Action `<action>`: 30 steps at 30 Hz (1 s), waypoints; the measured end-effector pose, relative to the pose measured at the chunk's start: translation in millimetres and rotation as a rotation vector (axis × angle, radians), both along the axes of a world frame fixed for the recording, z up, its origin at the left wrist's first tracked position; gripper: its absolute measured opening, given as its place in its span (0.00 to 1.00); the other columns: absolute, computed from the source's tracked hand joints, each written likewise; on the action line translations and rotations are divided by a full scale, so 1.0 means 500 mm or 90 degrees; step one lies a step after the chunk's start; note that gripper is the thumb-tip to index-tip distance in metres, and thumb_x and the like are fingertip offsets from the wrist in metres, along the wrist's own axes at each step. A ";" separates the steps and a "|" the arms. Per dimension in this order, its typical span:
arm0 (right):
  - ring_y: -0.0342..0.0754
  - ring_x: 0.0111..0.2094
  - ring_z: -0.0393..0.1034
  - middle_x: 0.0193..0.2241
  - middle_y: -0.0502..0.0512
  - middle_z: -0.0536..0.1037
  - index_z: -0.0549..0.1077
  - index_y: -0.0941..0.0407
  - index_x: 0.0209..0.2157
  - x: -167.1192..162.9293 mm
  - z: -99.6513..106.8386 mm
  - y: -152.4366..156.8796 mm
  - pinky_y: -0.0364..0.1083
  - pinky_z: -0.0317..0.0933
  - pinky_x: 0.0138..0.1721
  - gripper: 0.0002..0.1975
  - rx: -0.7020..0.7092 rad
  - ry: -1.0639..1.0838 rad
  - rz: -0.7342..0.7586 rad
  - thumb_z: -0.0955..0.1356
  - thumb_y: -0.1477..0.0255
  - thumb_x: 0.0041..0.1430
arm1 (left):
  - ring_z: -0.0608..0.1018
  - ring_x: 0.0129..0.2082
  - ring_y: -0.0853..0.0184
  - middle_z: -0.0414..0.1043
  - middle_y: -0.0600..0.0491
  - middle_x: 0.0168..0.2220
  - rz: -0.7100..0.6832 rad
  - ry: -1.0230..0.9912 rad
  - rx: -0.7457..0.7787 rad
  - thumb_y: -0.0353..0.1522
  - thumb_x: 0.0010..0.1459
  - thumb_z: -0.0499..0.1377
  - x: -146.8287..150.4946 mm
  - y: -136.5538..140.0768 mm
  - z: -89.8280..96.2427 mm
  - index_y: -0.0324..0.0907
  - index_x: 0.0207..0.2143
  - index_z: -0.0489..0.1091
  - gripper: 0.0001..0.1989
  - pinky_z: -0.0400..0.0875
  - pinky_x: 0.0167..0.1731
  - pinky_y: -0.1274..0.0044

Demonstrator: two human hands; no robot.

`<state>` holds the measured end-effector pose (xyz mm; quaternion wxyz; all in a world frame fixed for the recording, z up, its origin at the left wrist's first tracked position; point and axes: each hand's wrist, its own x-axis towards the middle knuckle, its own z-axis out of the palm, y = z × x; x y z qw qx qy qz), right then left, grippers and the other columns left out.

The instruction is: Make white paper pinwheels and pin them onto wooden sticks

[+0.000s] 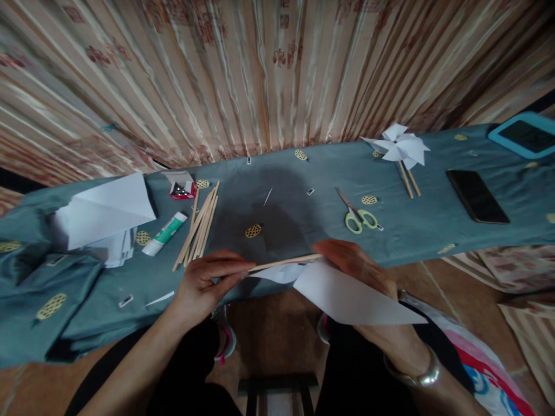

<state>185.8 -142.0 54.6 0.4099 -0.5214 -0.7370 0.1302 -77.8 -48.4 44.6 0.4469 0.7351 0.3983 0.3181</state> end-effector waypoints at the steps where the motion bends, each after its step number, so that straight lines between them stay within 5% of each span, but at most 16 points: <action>1: 0.57 0.52 0.72 0.49 0.63 0.77 0.67 0.54 0.58 -0.002 -0.004 0.003 0.58 0.70 0.50 0.21 0.005 -0.009 -0.006 0.66 0.75 0.63 | 0.80 0.27 0.66 0.80 0.50 0.29 -0.001 0.005 0.003 0.35 0.55 0.64 -0.003 0.000 -0.005 0.49 0.33 0.82 0.06 0.73 0.27 0.79; 12: 0.56 0.46 0.74 0.42 0.61 0.80 0.69 0.55 0.53 -0.029 -0.051 0.043 0.56 0.72 0.44 0.17 0.006 -0.052 -0.013 0.65 0.71 0.63 | 0.81 0.41 0.62 0.80 0.48 0.42 -0.012 0.046 0.040 0.33 0.55 0.63 0.025 0.006 -0.036 0.46 0.40 0.79 0.10 0.75 0.45 0.71; 16: 0.56 0.47 0.74 0.43 0.61 0.79 0.69 0.55 0.53 -0.038 -0.059 0.049 0.57 0.72 0.46 0.18 0.009 -0.055 -0.017 0.64 0.74 0.61 | 0.77 0.52 0.57 0.77 0.46 0.50 -0.038 0.063 0.046 0.36 0.49 0.69 0.050 0.006 -0.027 0.45 0.49 0.75 0.23 0.70 0.54 0.65; 21: 0.55 0.47 0.74 0.44 0.62 0.79 0.70 0.56 0.52 -0.037 -0.068 0.058 0.56 0.70 0.47 0.17 0.010 -0.037 -0.024 0.64 0.73 0.62 | 0.77 0.51 0.56 0.77 0.46 0.49 -0.037 0.047 0.049 0.37 0.45 0.72 0.078 0.011 -0.021 0.42 0.54 0.71 0.32 0.69 0.54 0.65; 26: 0.53 0.47 0.75 0.44 0.61 0.80 0.71 0.57 0.50 -0.025 -0.074 0.076 0.53 0.70 0.47 0.19 -0.020 -0.025 -0.039 0.63 0.79 0.57 | 0.80 0.42 0.60 0.73 0.45 0.54 0.016 -0.030 -0.007 0.38 0.43 0.73 0.093 0.018 -0.018 0.47 0.67 0.50 0.52 0.73 0.47 0.68; 30: 0.53 0.47 0.74 0.45 0.61 0.79 0.71 0.57 0.50 -0.023 -0.073 0.079 0.53 0.69 0.48 0.20 -0.029 -0.021 -0.034 0.62 0.80 0.57 | 0.80 0.44 0.59 0.58 0.38 0.65 -0.002 -0.057 0.058 0.38 0.40 0.75 0.091 0.016 -0.014 0.50 0.70 0.35 0.64 0.74 0.48 0.66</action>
